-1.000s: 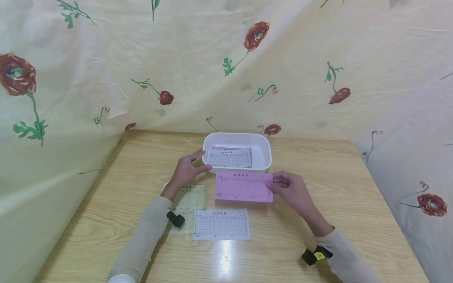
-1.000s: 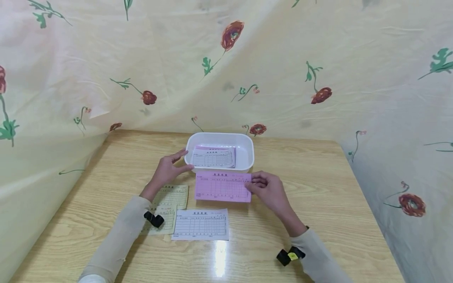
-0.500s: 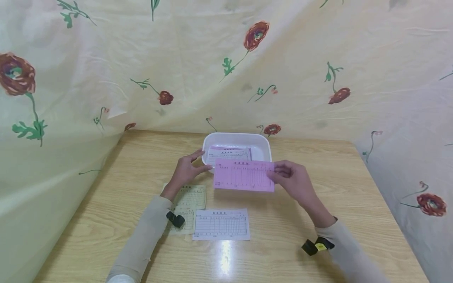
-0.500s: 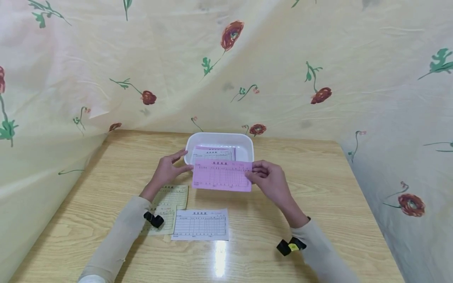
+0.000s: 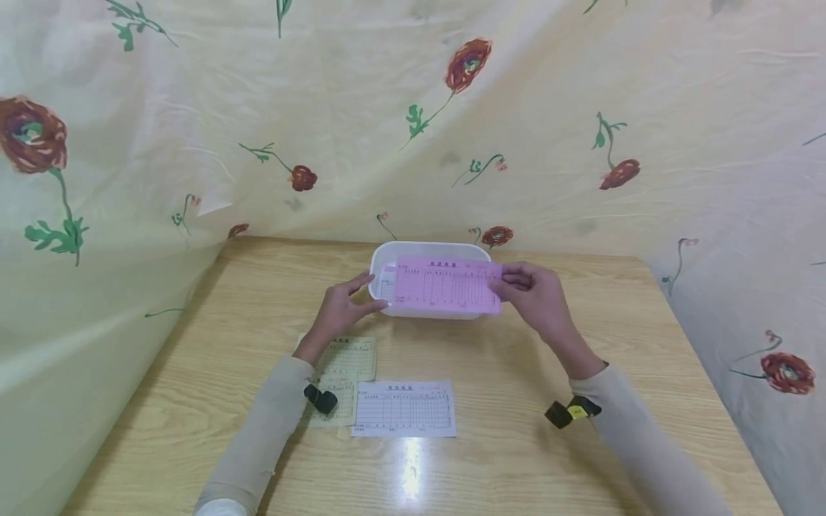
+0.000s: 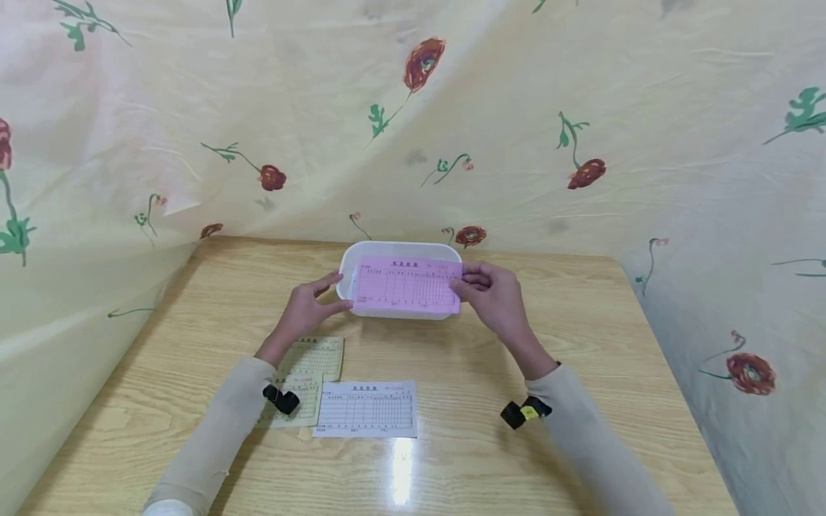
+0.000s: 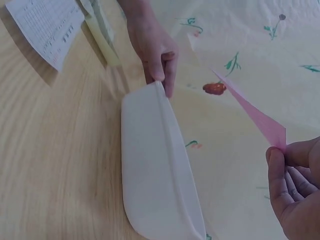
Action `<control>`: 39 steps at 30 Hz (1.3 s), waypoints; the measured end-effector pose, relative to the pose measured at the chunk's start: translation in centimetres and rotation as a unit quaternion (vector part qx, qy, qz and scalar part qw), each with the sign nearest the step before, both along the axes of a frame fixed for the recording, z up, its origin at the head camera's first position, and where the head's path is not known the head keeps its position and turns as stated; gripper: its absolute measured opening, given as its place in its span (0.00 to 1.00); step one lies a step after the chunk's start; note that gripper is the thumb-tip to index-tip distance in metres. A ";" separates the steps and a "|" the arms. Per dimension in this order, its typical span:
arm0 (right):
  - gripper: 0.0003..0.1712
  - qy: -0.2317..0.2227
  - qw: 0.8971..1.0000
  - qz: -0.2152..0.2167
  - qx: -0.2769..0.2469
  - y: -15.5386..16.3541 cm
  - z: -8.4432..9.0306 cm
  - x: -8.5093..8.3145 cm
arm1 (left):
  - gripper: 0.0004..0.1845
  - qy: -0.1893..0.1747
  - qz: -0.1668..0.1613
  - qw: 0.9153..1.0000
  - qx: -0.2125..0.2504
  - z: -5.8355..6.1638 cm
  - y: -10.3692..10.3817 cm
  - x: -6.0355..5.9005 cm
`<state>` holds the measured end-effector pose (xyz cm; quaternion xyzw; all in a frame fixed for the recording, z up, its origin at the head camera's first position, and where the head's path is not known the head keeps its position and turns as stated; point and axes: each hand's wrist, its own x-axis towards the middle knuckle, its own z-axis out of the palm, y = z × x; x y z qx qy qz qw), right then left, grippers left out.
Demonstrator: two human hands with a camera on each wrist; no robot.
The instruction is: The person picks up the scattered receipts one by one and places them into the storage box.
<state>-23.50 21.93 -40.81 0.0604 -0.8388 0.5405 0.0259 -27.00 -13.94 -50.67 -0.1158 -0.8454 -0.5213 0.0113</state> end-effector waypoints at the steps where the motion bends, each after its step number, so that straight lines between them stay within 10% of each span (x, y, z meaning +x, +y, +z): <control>1: 0.19 -0.001 1.000 -0.002 -0.004 0.0 0.0 -0.3 | 0.43 0.001 0.000 1.000 0.000 0.0 0.0 0.0; 18: 0.24 -0.069 0.997 -0.021 -0.035 -1.2 -0.6 -4.8 | 0.41 0.006 0.002 1.000 0.001 0.0 0.0 -0.1; 39: 0.19 -0.050 0.998 -0.014 0.023 -3.3 -4.1 -8.9 | 0.40 0.010 -0.001 1.000 0.012 -0.1 0.0 -0.1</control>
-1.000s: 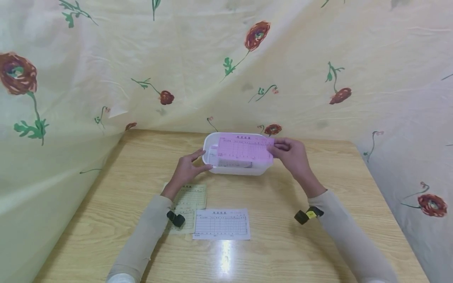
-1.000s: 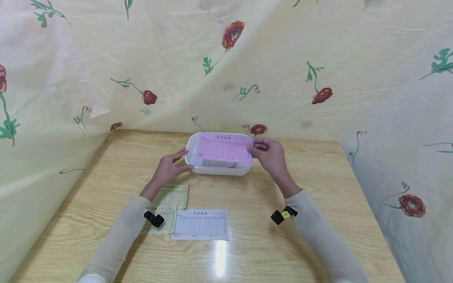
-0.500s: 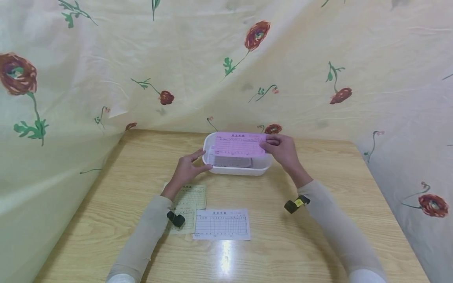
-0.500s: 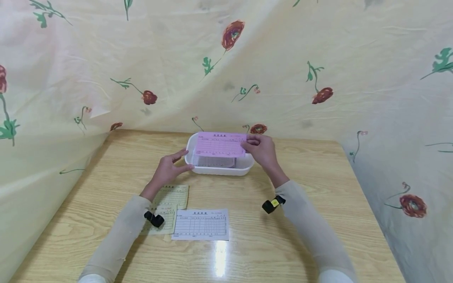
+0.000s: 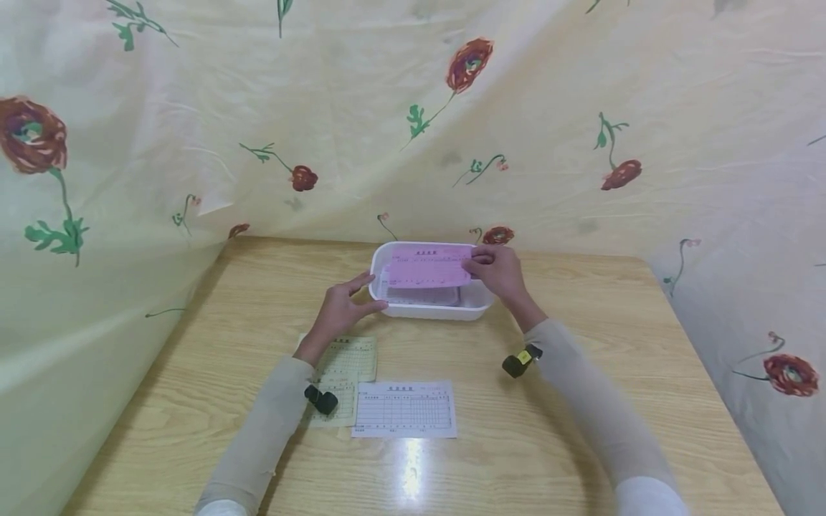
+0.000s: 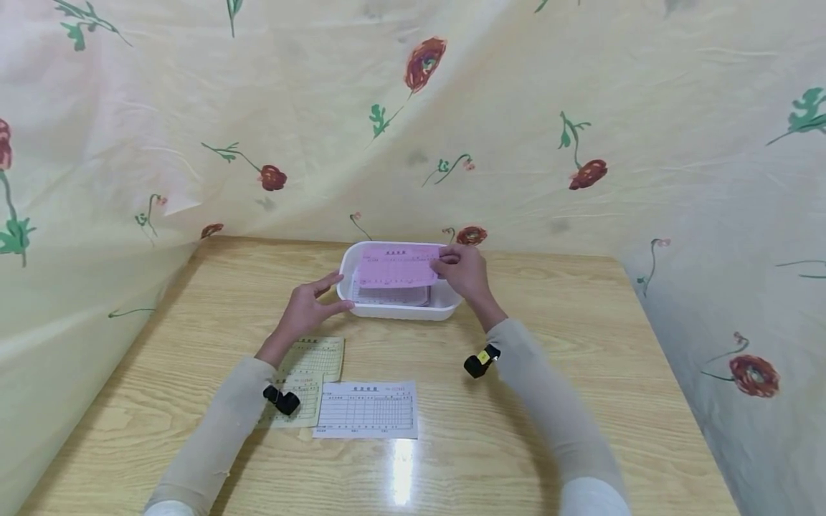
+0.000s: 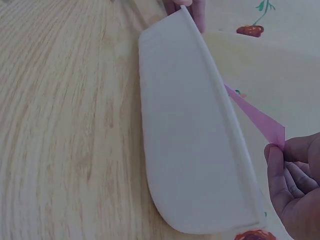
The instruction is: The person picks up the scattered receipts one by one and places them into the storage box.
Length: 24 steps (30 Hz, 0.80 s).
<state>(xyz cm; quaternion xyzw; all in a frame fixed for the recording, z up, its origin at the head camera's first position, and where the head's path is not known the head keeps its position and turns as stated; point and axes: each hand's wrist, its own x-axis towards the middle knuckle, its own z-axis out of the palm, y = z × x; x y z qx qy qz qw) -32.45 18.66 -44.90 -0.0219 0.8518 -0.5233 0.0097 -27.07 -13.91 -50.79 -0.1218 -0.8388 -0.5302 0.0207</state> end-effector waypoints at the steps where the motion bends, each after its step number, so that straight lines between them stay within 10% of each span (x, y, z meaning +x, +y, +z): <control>1: 0.18 -0.001 1.000 0.001 0.002 -0.1 -0.1 -0.1 | 0.40 0.000 0.000 1.000 0.000 0.0 0.0 0.0; 24: 0.16 -0.019 0.996 0.033 0.082 -2.1 -1.3 -0.5 | 0.42 -0.014 0.002 1.000 -0.001 0.0 0.1 0.0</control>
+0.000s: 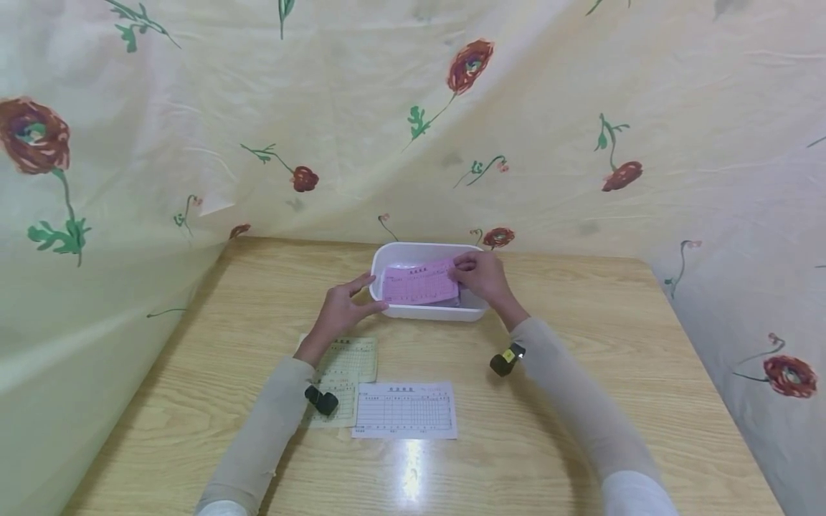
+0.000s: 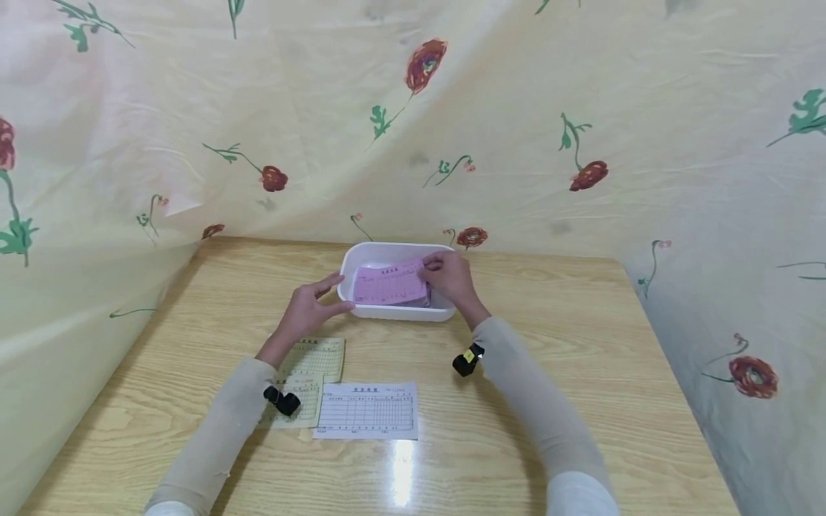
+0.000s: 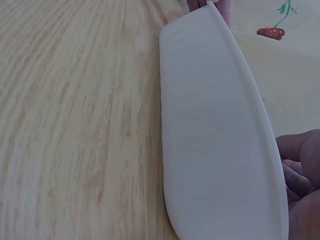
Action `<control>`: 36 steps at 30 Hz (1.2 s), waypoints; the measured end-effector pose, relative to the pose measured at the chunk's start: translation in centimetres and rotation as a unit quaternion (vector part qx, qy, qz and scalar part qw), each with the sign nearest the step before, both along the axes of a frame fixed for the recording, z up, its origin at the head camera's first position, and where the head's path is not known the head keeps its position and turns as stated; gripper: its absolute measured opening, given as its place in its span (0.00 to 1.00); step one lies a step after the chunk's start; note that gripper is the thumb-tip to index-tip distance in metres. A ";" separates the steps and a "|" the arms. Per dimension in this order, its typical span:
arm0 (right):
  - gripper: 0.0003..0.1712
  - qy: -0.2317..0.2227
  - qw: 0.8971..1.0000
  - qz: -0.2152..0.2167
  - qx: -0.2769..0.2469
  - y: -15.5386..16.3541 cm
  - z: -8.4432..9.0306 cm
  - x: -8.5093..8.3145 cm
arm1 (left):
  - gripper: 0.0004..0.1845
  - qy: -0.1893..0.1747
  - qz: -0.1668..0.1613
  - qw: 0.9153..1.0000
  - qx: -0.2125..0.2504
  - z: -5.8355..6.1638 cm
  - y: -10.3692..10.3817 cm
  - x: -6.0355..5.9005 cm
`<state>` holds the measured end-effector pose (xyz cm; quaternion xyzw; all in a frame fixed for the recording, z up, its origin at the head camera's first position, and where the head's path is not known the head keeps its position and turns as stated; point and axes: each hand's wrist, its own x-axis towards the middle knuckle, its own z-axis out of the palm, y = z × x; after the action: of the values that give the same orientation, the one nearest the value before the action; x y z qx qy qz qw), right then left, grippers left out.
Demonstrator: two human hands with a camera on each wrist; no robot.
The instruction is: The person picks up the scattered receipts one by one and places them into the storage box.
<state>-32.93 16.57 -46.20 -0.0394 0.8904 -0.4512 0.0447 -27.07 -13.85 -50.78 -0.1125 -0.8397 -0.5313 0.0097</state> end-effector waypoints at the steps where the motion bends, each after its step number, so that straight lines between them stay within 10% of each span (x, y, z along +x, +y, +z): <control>1: 0.16 0.000 1.000 0.001 0.002 0.0 0.0 0.0 | 0.42 0.000 0.000 1.000 0.001 0.0 0.0 0.0; 20: 0.17 0.011 1.000 0.018 0.021 0.8 0.9 -0.1 | 0.40 0.010 -0.003 1.000 -0.007 0.2 0.1 0.0; 36: 0.17 0.081 0.995 0.059 -0.026 1.9 4.0 5.9 | 0.41 0.006 -0.003 1.000 -0.011 0.3 0.1 0.1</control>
<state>-27.06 18.50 -42.17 -0.1295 0.8753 -0.4658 -0.0015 -26.92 -13.78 -50.45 -0.1183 -0.8450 -0.5213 0.0120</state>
